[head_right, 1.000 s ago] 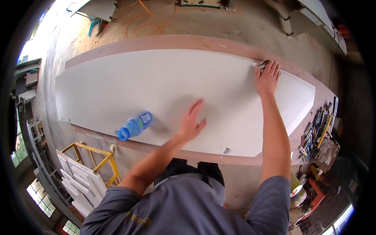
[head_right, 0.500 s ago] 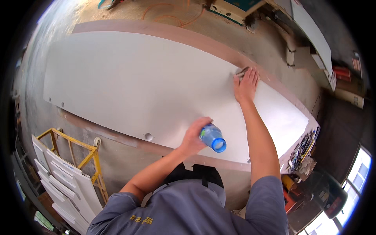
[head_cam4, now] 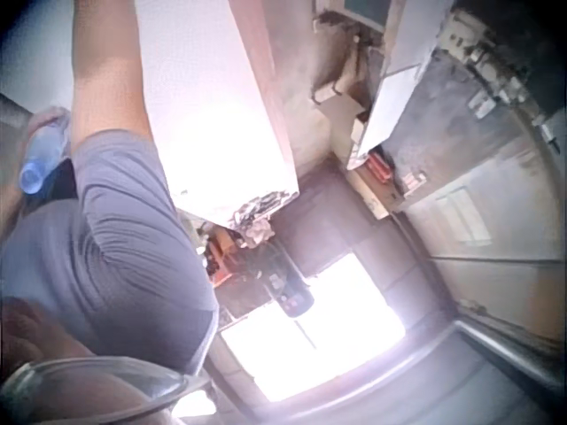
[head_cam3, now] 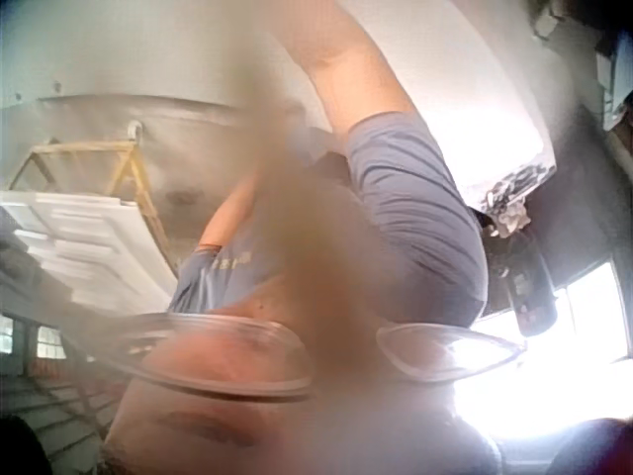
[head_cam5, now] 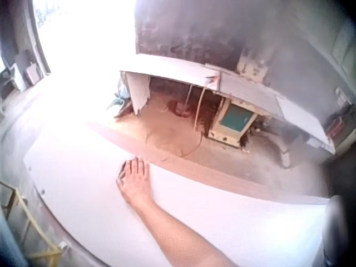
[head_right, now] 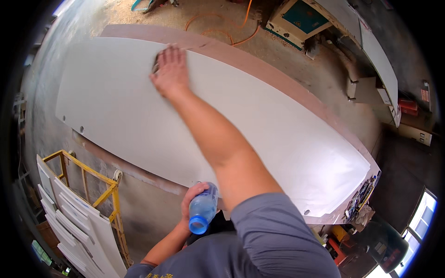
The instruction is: The person wipes a curved white furniture panel with a cloth, applies adhesive to a plastic component, and uses a scraper to trim excess material along the edge.
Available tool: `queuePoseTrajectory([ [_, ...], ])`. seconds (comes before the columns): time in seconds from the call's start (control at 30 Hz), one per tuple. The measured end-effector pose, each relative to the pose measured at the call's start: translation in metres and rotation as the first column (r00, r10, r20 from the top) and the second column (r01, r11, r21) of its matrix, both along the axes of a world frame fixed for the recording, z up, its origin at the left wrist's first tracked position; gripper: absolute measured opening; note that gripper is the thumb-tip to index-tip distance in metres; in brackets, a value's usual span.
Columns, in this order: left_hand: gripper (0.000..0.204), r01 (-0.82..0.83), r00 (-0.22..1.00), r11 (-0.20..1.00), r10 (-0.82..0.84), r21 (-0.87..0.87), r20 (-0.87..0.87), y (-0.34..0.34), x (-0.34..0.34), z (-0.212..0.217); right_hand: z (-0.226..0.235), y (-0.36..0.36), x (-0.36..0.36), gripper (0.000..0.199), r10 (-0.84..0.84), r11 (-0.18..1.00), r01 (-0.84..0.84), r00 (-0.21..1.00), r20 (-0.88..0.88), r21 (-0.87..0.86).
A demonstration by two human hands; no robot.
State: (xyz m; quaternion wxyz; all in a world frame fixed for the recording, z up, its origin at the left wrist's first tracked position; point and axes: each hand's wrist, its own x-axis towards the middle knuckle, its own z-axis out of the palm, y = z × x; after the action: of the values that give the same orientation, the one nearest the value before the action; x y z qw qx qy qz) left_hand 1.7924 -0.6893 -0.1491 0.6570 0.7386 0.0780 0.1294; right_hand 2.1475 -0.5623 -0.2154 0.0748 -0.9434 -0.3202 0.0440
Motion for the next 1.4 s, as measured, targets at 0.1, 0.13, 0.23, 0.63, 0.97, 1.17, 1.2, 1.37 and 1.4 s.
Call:
queuePoseTrajectory([
  [0.1,0.072,0.001,1.000,1.000,-0.001,-0.014,-0.014,-0.004,-0.012,-0.008,0.002,0.010,-0.031,0.075,0.106,0.994,-0.106,0.994,-0.006,0.026],
  [0.13,0.074,-0.006,0.999,1.000,0.006,-0.012,-0.049,-0.008,-0.013,-0.001,-0.004,-0.001,-0.041,0.073,0.132,0.991,-0.131,0.991,-0.012,0.036],
  [0.23,0.076,0.033,0.995,0.998,-0.027,0.061,-0.098,-0.016,-0.023,0.009,-0.005,-0.071,-0.071,0.069,0.127,0.989,-0.125,0.991,-0.029,0.075],
  [0.63,0.087,0.265,0.939,0.962,-0.273,-0.065,-0.208,-0.145,-0.028,0.054,-0.005,-0.706,-0.137,0.075,-0.595,0.745,0.582,0.801,0.071,-0.327],
  [0.97,0.083,0.191,0.952,0.981,-0.192,-0.028,-0.238,-0.168,-0.068,0.090,-0.027,-0.827,-0.271,0.073,-0.578,0.806,0.591,0.796,0.179,-0.029],
  [1.17,0.084,0.031,0.984,0.999,-0.035,-0.026,-0.173,-0.090,-0.117,0.100,0.016,-0.581,-0.342,0.083,-0.296,0.950,0.290,0.954,-0.040,-0.113],
  [1.2,0.084,0.001,0.986,1.000,-0.002,-0.004,-0.164,-0.069,-0.127,0.105,0.016,-0.540,-0.347,0.083,-0.251,0.964,0.245,0.966,-0.054,-0.101],
  [1.37,0.083,-0.086,0.983,0.995,0.078,-0.041,-0.169,0.046,-0.192,0.120,0.011,-0.347,-0.332,0.083,-0.109,0.994,0.108,0.993,-0.039,-0.022],
  [1.4,0.083,-0.112,0.978,0.994,0.107,-0.014,-0.177,0.071,-0.205,0.129,0.009,-0.306,-0.328,0.084,-0.077,0.997,0.077,0.997,-0.027,-0.004],
])
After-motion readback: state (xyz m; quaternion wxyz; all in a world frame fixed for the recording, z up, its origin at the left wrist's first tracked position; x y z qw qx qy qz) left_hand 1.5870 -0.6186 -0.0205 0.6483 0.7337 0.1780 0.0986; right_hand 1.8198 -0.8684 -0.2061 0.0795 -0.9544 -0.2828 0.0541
